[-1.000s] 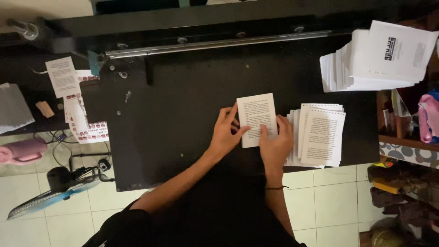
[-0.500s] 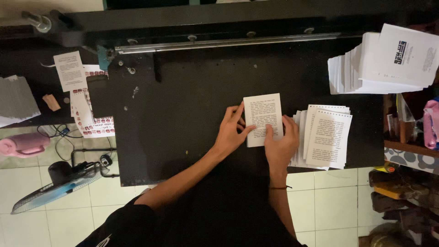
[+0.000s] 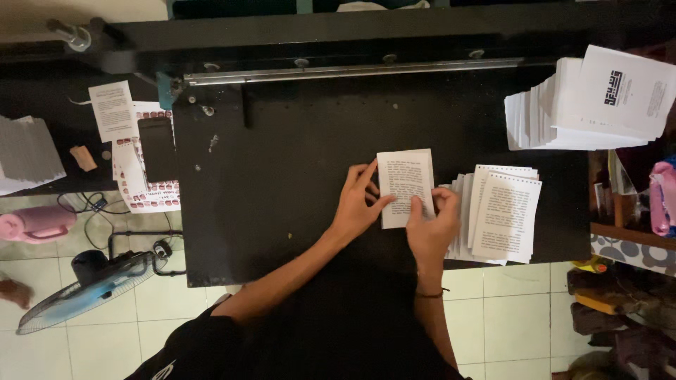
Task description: The person picks up small stacks of printed papers from a table and places them into a manual stapling machine. They press down the stapler handle to secure the papers and then move the finished stacks to a pile on the right side of the table.
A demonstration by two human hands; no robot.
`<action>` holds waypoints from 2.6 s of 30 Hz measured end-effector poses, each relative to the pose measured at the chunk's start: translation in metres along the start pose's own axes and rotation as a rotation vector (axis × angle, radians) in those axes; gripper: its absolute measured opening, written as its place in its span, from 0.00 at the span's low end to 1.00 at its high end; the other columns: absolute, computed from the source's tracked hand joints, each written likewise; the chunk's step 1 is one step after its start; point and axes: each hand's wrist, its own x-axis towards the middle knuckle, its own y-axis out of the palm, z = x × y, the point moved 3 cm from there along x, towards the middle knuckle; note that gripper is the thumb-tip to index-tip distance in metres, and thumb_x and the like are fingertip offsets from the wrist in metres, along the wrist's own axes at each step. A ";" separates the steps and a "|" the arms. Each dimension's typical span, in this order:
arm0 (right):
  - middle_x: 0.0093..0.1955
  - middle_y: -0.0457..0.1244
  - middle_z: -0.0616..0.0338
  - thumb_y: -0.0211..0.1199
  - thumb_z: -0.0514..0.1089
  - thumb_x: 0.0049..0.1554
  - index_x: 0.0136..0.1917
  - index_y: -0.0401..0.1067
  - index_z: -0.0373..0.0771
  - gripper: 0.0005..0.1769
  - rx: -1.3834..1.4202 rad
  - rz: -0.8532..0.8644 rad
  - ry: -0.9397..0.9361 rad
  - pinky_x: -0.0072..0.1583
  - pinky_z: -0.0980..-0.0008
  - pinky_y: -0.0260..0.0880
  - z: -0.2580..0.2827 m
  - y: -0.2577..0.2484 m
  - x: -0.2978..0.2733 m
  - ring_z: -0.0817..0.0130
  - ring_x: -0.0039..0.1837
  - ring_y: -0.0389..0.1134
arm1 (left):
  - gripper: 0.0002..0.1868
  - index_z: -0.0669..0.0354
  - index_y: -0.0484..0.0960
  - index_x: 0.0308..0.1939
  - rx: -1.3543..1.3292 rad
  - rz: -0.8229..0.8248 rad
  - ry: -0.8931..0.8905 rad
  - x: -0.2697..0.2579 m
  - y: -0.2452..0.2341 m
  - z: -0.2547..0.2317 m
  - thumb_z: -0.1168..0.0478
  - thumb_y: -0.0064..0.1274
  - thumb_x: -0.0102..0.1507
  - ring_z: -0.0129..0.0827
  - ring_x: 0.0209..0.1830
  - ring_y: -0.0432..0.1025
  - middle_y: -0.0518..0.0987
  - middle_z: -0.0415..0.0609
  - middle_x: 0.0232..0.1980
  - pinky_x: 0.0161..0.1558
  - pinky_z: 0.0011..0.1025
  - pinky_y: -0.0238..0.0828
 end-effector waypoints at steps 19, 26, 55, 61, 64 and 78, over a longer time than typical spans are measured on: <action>0.44 0.68 0.48 0.66 0.27 0.54 0.50 0.65 0.31 0.14 0.686 0.574 -0.178 0.54 0.62 0.69 0.066 0.069 -0.020 0.66 0.49 0.69 | 0.14 0.57 0.80 0.44 -0.122 -0.163 0.235 -0.033 -0.103 -0.033 0.69 0.67 0.57 0.42 0.47 0.80 0.84 0.50 0.43 0.51 0.35 0.73; 0.38 0.69 0.48 0.63 0.26 0.53 0.48 0.69 0.31 0.10 0.612 0.608 -0.184 0.52 0.61 0.70 0.040 0.078 -0.031 0.62 0.46 0.72 | 0.17 0.57 0.79 0.43 -0.176 -0.217 0.258 -0.047 -0.096 -0.022 0.70 0.68 0.54 0.40 0.44 0.79 0.83 0.49 0.41 0.50 0.35 0.72; 0.38 0.69 0.45 0.62 0.35 0.60 0.46 0.75 0.32 0.03 0.484 0.519 -0.244 0.50 0.59 0.69 0.077 0.118 -0.029 0.66 0.46 0.70 | 0.12 0.58 0.80 0.37 -0.071 -0.236 0.340 -0.024 -0.146 -0.044 0.73 0.66 0.55 0.49 0.49 0.78 0.84 0.51 0.45 0.55 0.41 0.70; 0.40 0.70 0.39 0.62 0.33 0.60 0.47 0.74 0.27 0.05 0.468 0.493 -0.275 0.51 0.52 0.70 0.030 0.185 -0.011 0.59 0.48 0.72 | 0.13 0.60 0.81 0.40 -0.119 -0.137 0.431 0.023 -0.178 -0.046 0.65 0.69 0.55 0.46 0.55 0.78 0.84 0.54 0.49 0.60 0.41 0.67; 0.36 0.67 0.41 0.60 0.33 0.60 0.42 0.73 0.29 0.05 0.368 0.444 -0.377 0.45 0.56 0.69 0.031 0.193 -0.009 0.48 0.42 0.72 | 0.18 0.57 0.83 0.37 -0.155 -0.124 0.449 0.043 -0.177 -0.027 0.45 0.59 0.65 0.38 0.43 0.79 0.85 0.51 0.43 0.47 0.34 0.71; 0.41 0.70 0.45 0.59 0.55 0.66 0.43 0.75 0.34 0.22 -0.059 0.252 -0.240 0.47 0.50 0.61 -0.027 0.205 -0.011 0.53 0.47 0.72 | 0.10 0.47 0.82 0.41 -0.137 -0.066 0.432 0.079 -0.157 0.002 0.48 0.57 0.63 0.21 0.32 0.71 0.80 0.37 0.36 0.39 0.24 0.67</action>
